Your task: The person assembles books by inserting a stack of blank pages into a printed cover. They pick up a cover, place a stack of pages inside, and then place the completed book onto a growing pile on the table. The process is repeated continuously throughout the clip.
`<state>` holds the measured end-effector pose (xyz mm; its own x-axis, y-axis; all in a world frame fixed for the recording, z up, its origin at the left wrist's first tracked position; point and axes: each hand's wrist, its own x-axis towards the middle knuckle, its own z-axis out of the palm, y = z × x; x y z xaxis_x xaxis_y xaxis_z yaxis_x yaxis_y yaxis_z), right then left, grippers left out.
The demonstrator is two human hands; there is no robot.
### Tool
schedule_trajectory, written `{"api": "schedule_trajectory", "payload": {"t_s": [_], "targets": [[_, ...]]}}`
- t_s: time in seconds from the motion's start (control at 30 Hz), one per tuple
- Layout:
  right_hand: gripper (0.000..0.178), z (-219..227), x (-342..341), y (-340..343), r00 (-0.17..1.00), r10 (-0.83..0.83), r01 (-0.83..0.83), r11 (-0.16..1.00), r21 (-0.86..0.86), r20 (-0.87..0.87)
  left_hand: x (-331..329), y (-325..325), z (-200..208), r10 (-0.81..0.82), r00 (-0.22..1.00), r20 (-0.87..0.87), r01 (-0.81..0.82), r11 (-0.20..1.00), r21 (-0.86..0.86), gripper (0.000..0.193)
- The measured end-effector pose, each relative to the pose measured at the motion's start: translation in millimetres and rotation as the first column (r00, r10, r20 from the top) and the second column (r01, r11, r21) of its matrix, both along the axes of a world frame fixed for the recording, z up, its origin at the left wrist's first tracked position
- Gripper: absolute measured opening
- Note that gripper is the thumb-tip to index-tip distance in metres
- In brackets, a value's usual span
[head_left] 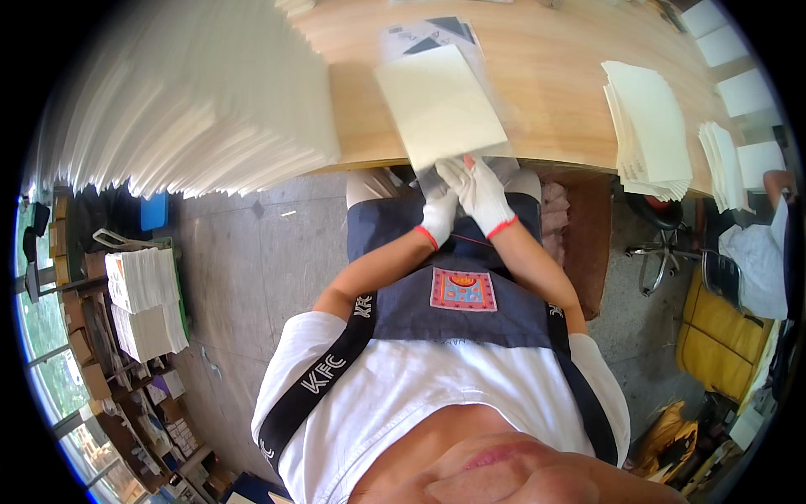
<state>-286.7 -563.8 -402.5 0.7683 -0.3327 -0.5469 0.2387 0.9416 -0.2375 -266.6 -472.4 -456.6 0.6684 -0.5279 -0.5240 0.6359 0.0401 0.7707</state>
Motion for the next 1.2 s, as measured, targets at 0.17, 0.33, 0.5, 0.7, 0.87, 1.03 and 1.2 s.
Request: {"api": "schedule_trajectory", "payload": {"t_s": [0.17, 0.33, 0.5, 0.7, 0.87, 1.03, 1.2], "targets": [[0.022, 23, -15, -9, 0.832, 0.447, -0.555, 0.654, -0.514, -0.330, 33, 39, 31, -0.186, 0.947, -0.261, 0.164, 0.981, -0.105, 0.024], [0.018, 34, -10, 8, 0.788, 0.248, -0.496, -0.286, -0.820, -0.563, 58, 72, 60, -0.027, 0.997, 0.067, 0.023, 0.998, 0.063, 0.027], [0.018, 36, 16, 28, 0.767, -0.037, -0.375, -0.836, -0.401, -0.641, 69, 84, 55, -0.196, 0.972, 0.127, 0.184, 0.978, 0.096, 0.023], [0.012, 63, -5, 4, 0.678, 0.396, -0.555, -0.277, -0.785, -0.619, 70, 83, 56, -0.088, 0.995, 0.055, 0.083, 0.992, 0.092, 0.029], [0.011, 55, -11, -16, 0.805, 0.269, -0.465, -0.269, -0.844, -0.529, 69, 87, 58, -0.146, 0.982, 0.123, 0.130, 0.983, 0.126, 0.026], [0.018, 35, 19, 18, 0.789, 0.076, -0.308, -0.810, -0.499, -0.609, 75, 88, 61, -0.201, 0.966, 0.162, 0.185, 0.977, 0.107, 0.027], [0.012, 46, 9, 12, 0.698, 0.427, -0.494, -0.295, -0.818, -0.575, 72, 90, 63, -0.160, 0.972, 0.171, 0.140, 0.983, 0.122, 0.027]]}}
